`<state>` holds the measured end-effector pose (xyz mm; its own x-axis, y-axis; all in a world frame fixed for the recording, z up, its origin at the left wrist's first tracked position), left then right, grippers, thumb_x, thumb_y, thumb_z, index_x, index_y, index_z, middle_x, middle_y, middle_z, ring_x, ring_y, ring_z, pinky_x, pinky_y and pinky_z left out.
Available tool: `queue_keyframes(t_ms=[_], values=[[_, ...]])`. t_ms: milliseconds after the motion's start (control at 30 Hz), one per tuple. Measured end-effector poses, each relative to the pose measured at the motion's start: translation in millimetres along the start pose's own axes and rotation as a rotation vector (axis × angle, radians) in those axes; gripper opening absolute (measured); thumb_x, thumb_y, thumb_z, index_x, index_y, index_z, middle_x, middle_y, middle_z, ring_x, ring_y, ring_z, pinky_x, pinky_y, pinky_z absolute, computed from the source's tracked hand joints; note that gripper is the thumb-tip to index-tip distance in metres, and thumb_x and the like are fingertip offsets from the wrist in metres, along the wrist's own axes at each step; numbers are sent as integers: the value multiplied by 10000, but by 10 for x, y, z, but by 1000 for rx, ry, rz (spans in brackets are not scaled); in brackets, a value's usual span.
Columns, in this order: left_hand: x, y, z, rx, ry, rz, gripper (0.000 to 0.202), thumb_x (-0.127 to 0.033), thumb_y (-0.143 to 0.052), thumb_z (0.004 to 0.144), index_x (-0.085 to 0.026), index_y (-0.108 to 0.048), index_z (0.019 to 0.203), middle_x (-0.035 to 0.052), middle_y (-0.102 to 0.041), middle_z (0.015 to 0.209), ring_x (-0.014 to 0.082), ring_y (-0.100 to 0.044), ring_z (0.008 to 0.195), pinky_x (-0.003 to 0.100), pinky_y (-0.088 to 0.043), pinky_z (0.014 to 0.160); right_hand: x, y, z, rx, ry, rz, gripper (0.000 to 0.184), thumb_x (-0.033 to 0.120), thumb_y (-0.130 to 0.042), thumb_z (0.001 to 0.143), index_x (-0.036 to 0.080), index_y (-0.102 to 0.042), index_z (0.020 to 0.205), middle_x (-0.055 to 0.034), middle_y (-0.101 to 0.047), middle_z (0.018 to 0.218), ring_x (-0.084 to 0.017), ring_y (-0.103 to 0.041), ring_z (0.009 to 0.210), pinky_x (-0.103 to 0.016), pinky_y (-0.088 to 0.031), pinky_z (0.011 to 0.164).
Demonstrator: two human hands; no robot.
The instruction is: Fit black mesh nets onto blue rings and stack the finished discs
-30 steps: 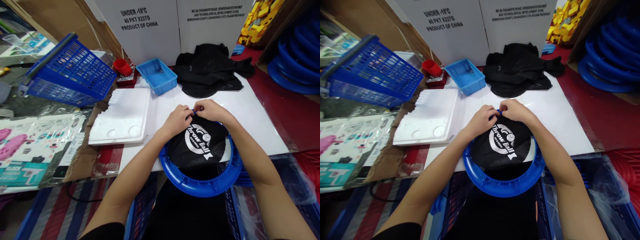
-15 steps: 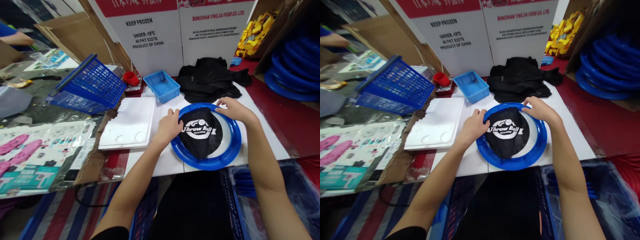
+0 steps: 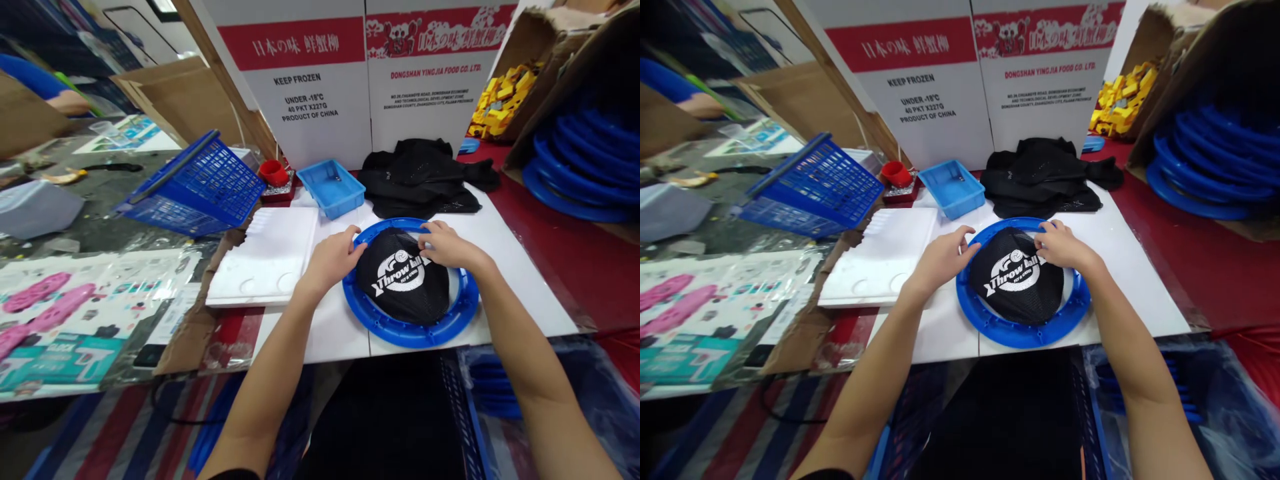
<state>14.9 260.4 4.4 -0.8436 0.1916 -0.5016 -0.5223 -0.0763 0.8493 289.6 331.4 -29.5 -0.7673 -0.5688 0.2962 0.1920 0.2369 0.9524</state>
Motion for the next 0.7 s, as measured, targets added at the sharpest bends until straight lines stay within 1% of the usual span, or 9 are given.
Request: queue_keyframes(t_ms=[67, 133, 200, 267, 367, 467, 567, 633, 700], values=[[-102, 25, 1, -20, -141, -91, 252, -391, -624, 1029, -231, -709, 1205, 67, -738, 960, 262, -723, 931, 393, -560, 889, 186, -39, 24, 15, 142, 72, 96, 261, -675, 940, 231, -765, 954, -167, -547, 1555, -465, -377, 1508, -716, -351, 1205], [-194, 14, -21, 15, -271, -217, 203, -380, -643, 1026, -239, -757, 1117, 88, -733, 1132, 252, -716, 1081, 404, -553, 1031, 378, -60, 34, 24, 290, 181, 84, 274, -696, 936, 242, -769, 961, -136, -567, 1563, -427, -372, 1540, -686, -309, 1255], [-238, -59, -49, 92, -336, -263, 164, -375, -699, 998, -255, -788, 1063, 101, -687, 1336, 269, -663, 1277, 441, -492, 1178, 557, -68, 25, 47, 422, 329, 88, 289, -693, 948, 248, -769, 963, -117, -633, 1496, -369, -458, 1503, -615, -340, 1267], [-236, -186, -69, 186, -343, -234, 163, -375, -764, 952, -269, -804, 1070, 106, -620, 1478, 305, -585, 1409, 492, -441, 1245, 683, -62, 12, 75, 490, 481, 97, 315, -685, 967, 255, -761, 958, -96, -701, 1393, -318, -575, 1398, -543, -416, 1229], [-228, -383, -90, 299, -366, -199, 188, -379, -769, 950, -287, -811, 1109, 105, -619, 1488, 322, -583, 1405, 524, -460, 1224, 753, -42, 4, 94, 487, 627, 96, 328, -706, 960, 254, -740, 910, -70, -760, 1250, -282, -681, 1221, -489, -504, 1138], [-241, -481, -96, 309, -393, -199, 128, -362, -741, 971, -271, -819, 1016, 104, -622, 1474, 323, -599, 1382, 529, -465, 1211, 711, -16, 8, 73, 444, 651, 97, 323, -715, 949, 249, -735, 890, -64, -778, 1215, -276, -704, 1173, -480, -520, 1111], [-237, -519, -92, 319, -349, -191, 81, -307, -767, 939, -234, -787, 909, 113, -607, 1482, 341, -585, 1400, 550, -446, 1224, 628, -6, 12, 52, 397, 592, 123, 363, -725, 948, 245, -756, 928, -82, -749, 1316, -292, -681, 1255, -490, -503, 1139], [-233, -513, -85, 329, -319, -226, 51, -276, -762, 934, -227, -763, 921, 119, -600, 1482, 337, -578, 1407, 555, -440, 1230, 595, -25, 4, 82, 386, 539, 166, 402, -746, 944, 248, -784, 992, -98, -691, 1430, -309, -635, 1349, -507, -469, 1190], [-233, -479, -69, 332, -303, -318, 39, -270, -742, 946, -231, -742, 946, 117, -586, 1496, 317, -560, 1436, 533, -433, 1245, 584, -49, -10, 123, 389, 495, 248, 445, -777, 931, 267, -807, 1101, -101, -606, 1559, -334, -539, 1473, -530, -403, 1261]])
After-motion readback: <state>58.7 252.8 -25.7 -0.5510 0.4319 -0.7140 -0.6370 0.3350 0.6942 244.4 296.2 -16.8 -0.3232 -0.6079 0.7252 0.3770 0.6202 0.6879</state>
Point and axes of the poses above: each hand's wrist, its own z-axis towards the middle knuckle, its own y-axis out of the back of the hand, x = y × z, the point moved 5 cm from there along z, towards the middle knuckle
